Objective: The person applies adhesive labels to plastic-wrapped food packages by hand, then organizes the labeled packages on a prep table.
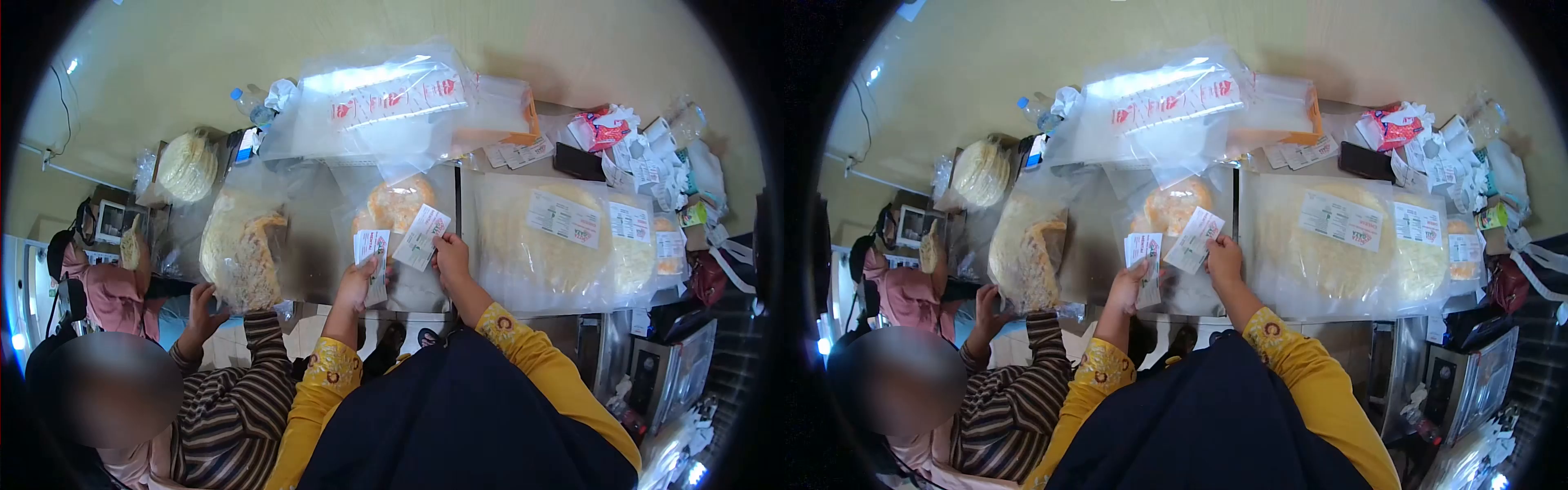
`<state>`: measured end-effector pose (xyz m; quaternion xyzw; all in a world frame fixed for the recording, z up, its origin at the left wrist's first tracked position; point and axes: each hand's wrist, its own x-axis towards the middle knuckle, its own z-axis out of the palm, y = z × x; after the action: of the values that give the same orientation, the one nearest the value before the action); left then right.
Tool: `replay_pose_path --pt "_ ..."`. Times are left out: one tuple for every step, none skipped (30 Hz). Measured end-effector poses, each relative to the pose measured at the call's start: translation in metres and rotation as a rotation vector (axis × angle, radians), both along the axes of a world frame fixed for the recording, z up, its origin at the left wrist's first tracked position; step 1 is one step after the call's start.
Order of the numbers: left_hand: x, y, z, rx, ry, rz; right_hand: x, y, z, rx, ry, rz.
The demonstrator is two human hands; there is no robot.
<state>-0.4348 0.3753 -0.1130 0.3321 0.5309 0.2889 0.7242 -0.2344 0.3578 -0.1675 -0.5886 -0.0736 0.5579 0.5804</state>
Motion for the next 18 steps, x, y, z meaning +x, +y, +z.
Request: replay_pose_path --pt "-0.004 -0.009 0.006 -0.021 -0.026 0.009 -0.002 0.001 0.002 -0.003 -0.001 -0.01" --pt "-0.007 -0.019 0.01 -0.046 -0.053 0.021 -0.003 0.0 0.003 -0.004 0.011 -0.023" --pt "-0.009 -0.028 0.014 -0.063 -0.065 0.016 -0.004 -0.002 0.006 -0.007 0.023 -0.035" --pt "-0.01 -0.036 0.017 -0.08 -0.078 0.011 -0.006 -0.004 0.008 -0.01 0.034 -0.046" --pt "-0.011 -0.045 0.018 -0.096 -0.093 0.006 -0.01 -0.005 0.007 -0.014 0.067 -0.052" --pt "-0.011 -0.054 0.018 -0.074 -0.07 0.005 -0.015 -0.006 0.006 -0.019 0.099 -0.057" --pt "-0.011 -0.061 0.016 -0.069 -0.063 0.002 -0.02 -0.006 0.005 -0.024 0.13 -0.062" --pt "-0.011 -0.068 0.015 -0.066 -0.057 0.002 -0.025 -0.005 0.005 0.014 0.162 -0.053" --pt "-0.012 -0.074 0.013 -0.062 -0.052 0.001 -0.03 -0.004 0.009 0.051 0.194 -0.043" --pt "-0.014 -0.077 0.011 -0.081 -0.066 0.002 -0.034 -0.001 0.012 0.091 0.226 -0.034" --pt "-0.015 -0.08 0.011 -0.083 -0.078 0.017 -0.036 0.003 0.009 0.113 0.239 -0.016" --pt "-0.014 -0.083 0.013 -0.084 -0.089 0.03 -0.04 0.007 0.007 0.134 0.254 0.001" --pt "-0.013 -0.085 0.014 -0.087 -0.098 0.042 -0.043 0.011 0.004 0.155 0.27 0.016" --pt "-0.013 -0.085 0.014 -0.087 -0.105 0.05 -0.047 0.014 0.002 0.141 0.283 -0.002" --pt "-0.013 -0.086 0.014 -0.089 -0.112 0.058 -0.052 0.017 0.006 0.125 0.296 -0.02" --pt "-0.013 -0.087 0.014 -0.091 -0.118 0.064 -0.055 0.018 0.008 0.109 0.31 -0.04" --pt "-0.013 -0.087 0.014 -0.102 -0.118 0.068 -0.057 0.018 0.003 0.106 0.381 -0.052" --pt "-0.013 -0.086 0.014 -0.112 -0.119 0.071 -0.059 0.018 -0.001 0.106 0.451 -0.063"
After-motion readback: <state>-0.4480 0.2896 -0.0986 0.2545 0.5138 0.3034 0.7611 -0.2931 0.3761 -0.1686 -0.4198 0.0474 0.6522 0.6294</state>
